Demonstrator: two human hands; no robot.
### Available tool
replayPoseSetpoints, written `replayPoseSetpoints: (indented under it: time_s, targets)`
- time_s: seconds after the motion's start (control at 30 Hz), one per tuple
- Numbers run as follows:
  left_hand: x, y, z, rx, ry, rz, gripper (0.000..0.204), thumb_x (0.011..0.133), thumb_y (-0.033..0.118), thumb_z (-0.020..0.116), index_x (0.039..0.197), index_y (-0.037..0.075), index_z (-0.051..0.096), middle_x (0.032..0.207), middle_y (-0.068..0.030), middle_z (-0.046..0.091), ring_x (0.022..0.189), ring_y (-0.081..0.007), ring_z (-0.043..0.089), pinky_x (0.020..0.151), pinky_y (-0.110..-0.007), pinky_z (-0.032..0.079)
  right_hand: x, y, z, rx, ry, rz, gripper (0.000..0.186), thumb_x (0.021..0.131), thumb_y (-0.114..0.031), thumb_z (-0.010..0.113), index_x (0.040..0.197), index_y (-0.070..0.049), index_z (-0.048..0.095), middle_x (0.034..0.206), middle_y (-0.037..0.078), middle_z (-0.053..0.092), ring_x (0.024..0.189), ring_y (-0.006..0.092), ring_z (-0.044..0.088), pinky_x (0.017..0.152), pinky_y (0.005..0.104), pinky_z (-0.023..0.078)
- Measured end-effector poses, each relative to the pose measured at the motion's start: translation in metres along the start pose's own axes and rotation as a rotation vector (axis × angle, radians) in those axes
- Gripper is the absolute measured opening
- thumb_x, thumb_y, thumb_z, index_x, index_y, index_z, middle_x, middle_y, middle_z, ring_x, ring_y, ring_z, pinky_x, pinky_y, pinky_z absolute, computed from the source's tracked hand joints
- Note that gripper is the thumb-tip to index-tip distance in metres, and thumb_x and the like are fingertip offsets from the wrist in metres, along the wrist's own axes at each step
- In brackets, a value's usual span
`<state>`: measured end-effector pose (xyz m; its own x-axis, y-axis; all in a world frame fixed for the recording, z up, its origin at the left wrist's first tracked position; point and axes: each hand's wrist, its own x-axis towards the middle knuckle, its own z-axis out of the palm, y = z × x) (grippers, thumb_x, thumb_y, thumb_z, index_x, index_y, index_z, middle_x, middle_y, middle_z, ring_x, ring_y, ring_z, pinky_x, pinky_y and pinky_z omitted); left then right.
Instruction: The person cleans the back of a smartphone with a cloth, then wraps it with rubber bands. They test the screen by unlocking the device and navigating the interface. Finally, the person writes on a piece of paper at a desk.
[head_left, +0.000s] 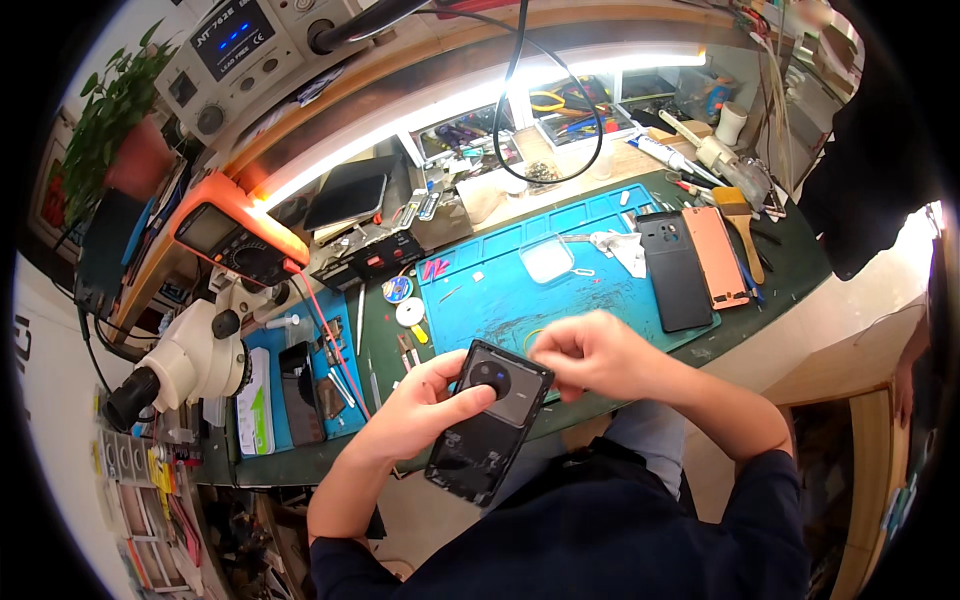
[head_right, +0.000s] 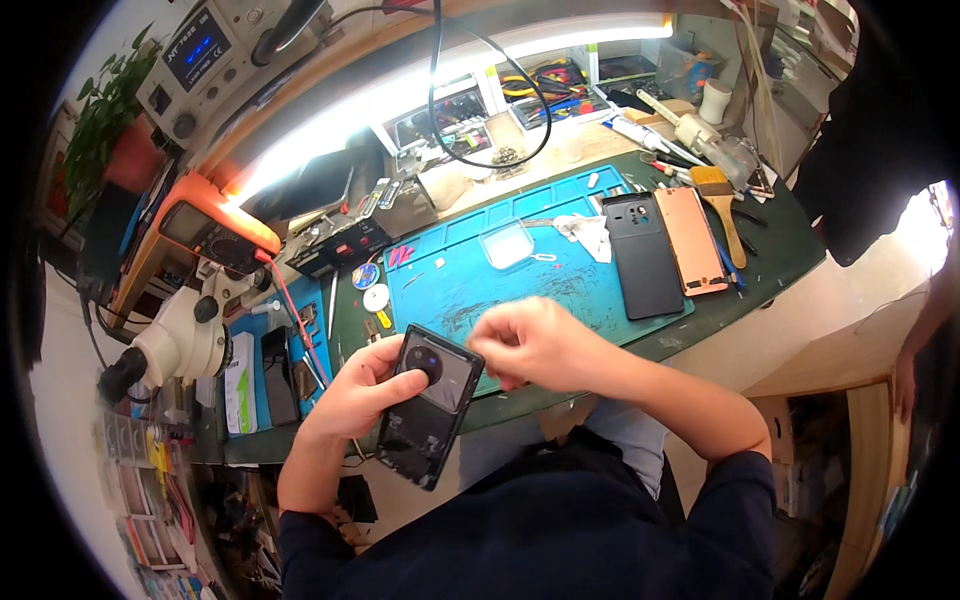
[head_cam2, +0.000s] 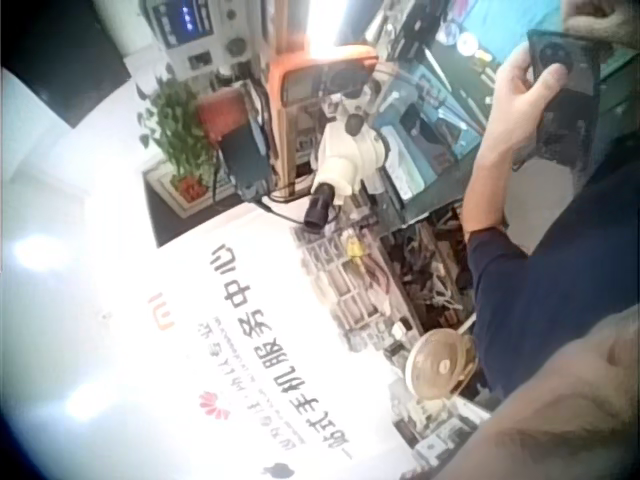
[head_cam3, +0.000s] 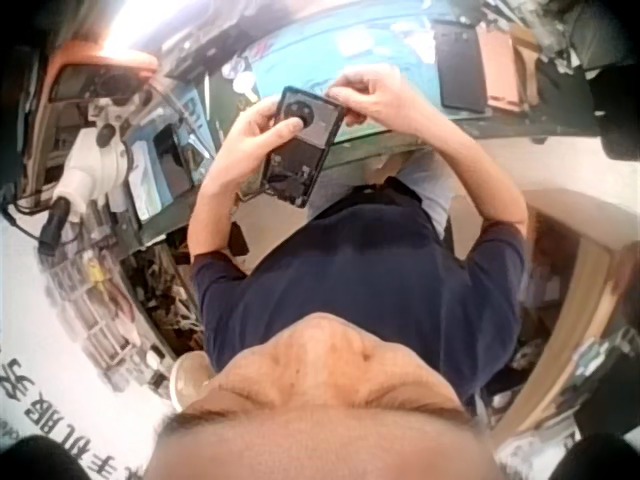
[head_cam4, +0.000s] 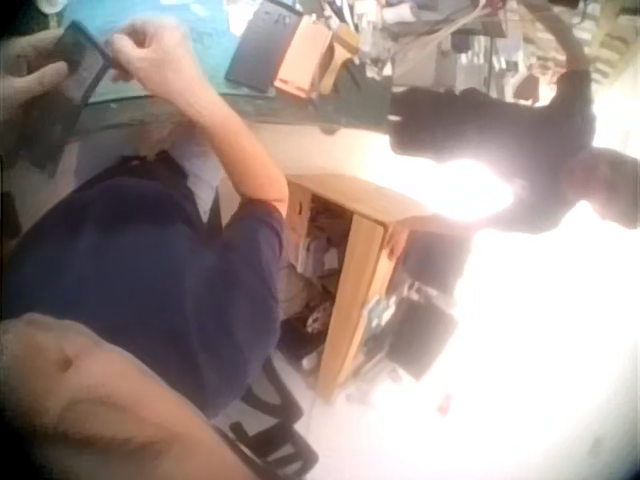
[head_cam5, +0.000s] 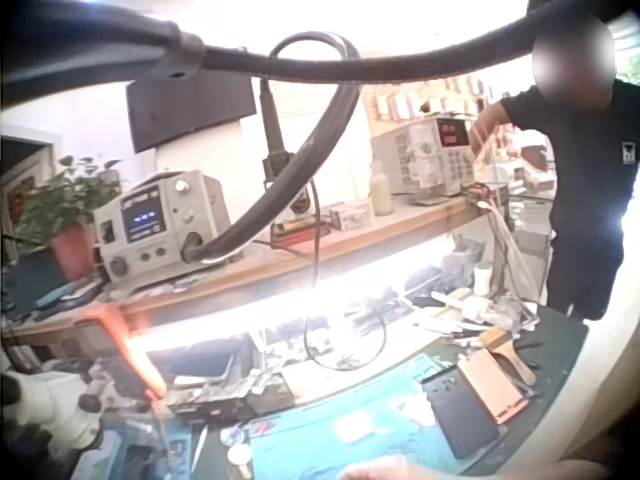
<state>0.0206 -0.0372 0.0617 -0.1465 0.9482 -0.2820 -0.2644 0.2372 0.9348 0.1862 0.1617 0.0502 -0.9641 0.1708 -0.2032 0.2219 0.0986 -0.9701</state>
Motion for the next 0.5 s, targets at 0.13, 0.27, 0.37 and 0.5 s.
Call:
replayPoseSetpoints:
  time_s: [0.13,0.27,0.37,0.5]
  targets:
    - [0.017,-0.001,0.009,0.12,0.112,0.19,0.036,0.097,0.015,0.066,0.127,-0.003,0.056,0.116,-0.0061,0.067,0.104,-0.0098,0.062,0.085,-0.027,0.054,0.009,-0.005,-0.019,-0.056,0.309,-0.17,0.017,0.098,-0.013,0.061,0.097,0.002,0.069,0.079,0.003,0.068,0.066,0.0091,0.065,0.061,0.025,0.053]
    - [0.025,0.002,0.006,0.183,0.185,0.2,0.032,0.097,0.012,0.065,0.124,-0.005,0.057,0.113,-0.0073,0.068,0.1,-0.0102,0.064,0.084,-0.026,0.054,0.017,-0.006,-0.04,-0.784,0.699,-0.547,0.011,0.093,-0.01,0.065,0.096,-0.002,0.07,0.083,0.01,0.069,0.067,0.0201,0.067,0.062,0.0315,0.052]
    - [0.036,-0.002,0.007,0.219,0.19,0.211,0.041,0.097,0.009,0.065,0.133,-0.004,0.05,0.108,-0.0079,0.07,0.094,-0.0093,0.065,0.082,-0.026,0.053,0.02,-0.021,-0.04,-0.772,0.716,-0.601,0.009,0.09,-0.011,0.068,0.094,-0.005,0.07,0.085,0.01,0.067,0.071,0.027,0.066,0.063,0.035,0.052]
    - [0.038,0.005,0.016,0.322,0.27,0.175,0.058,0.095,0.007,0.065,0.143,-0.002,0.034,0.099,-0.009,0.071,0.084,-0.0096,0.066,0.078,-0.027,0.054,0.032,-0.035,-0.03,-0.823,0.598,-0.722,0.008,0.088,-0.013,0.07,0.091,-0.005,0.069,0.083,0.008,0.066,0.072,0.0278,0.065,0.062,0.0362,0.052]
